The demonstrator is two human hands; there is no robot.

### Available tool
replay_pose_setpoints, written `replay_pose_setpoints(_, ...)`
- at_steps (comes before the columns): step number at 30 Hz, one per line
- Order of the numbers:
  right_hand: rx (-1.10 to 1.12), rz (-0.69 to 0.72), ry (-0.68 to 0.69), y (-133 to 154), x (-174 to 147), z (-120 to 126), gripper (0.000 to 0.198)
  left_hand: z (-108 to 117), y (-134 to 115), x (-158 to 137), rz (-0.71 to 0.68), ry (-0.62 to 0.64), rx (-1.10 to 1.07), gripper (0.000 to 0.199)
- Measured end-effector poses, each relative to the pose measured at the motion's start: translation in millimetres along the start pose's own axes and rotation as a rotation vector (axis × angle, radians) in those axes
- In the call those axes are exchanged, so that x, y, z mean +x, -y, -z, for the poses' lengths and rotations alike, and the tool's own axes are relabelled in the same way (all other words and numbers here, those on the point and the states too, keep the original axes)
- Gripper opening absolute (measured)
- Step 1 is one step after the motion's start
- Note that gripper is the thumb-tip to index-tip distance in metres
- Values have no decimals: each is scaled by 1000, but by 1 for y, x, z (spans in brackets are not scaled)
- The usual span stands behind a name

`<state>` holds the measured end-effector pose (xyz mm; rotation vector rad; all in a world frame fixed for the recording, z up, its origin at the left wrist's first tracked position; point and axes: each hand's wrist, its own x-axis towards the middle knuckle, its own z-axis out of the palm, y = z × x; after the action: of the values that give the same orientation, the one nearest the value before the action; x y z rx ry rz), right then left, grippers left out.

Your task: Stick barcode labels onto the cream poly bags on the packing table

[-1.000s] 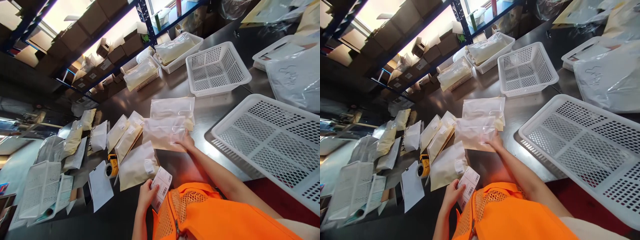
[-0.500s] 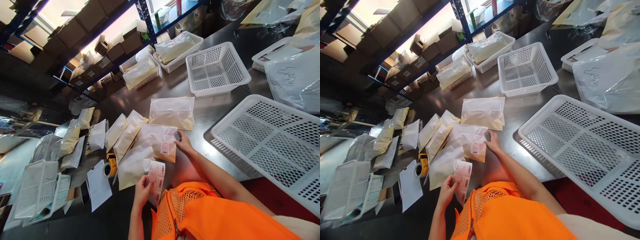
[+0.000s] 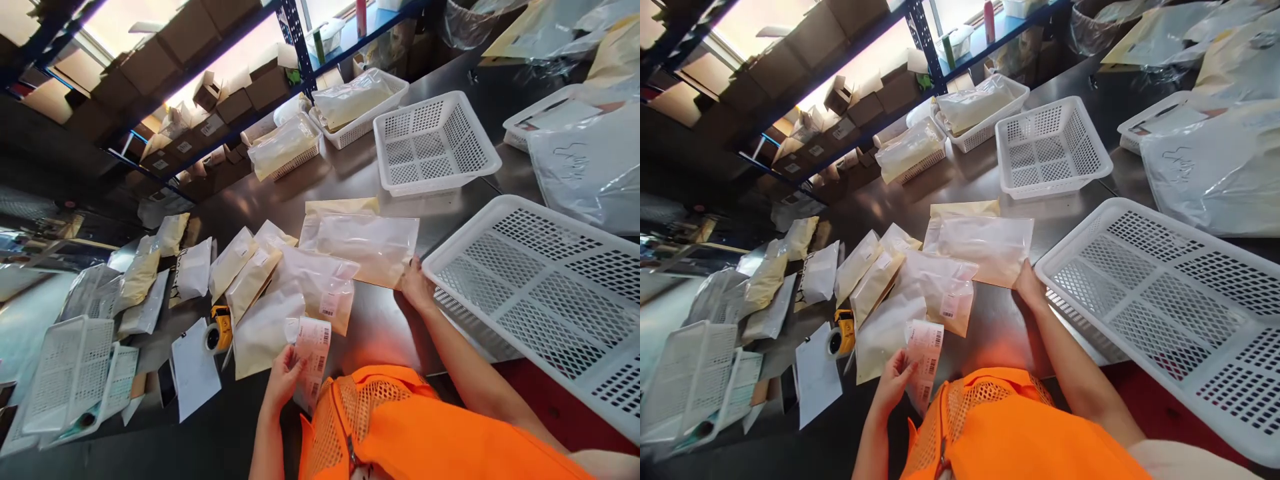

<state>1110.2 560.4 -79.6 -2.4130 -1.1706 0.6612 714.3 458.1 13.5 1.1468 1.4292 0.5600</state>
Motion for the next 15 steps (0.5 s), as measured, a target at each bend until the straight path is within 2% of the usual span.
replay_pose_setpoints(2,7,67,-133,1,-29,2,74,0,-7,2,-6,48,-60,38)
replay_pose_setpoints(3,59,148,-164,6,-44,2,76,0,-12,3,-11,79,-83,38)
replay_pose_setpoints(4,154,247,-130,15,-59,2,75,0,-16,6,-14,115,-96,38)
replay_pose_setpoints(5,286,344,-18,25,-73,2,71,-1,-20,9,-14,154,-99,38)
replay_pose_setpoints(7,566,478,403,51,-99,2,63,-3,-28,14,-6,231,-74,38)
replay_pose_setpoints(9,703,529,795,74,-118,3,59,-6,-34,18,7,307,-27,38)
replay_pose_setpoints(10,718,537,914,84,-124,3,56,-7,-36,19,17,345,-9,40)
replay_pose_setpoints(12,716,529,1004,97,-132,2,49,-10,-40,20,37,388,13,44)
replay_pose_setpoints(15,711,488,996,105,-135,1,33,-14,-45,20,-27,317,65,67)
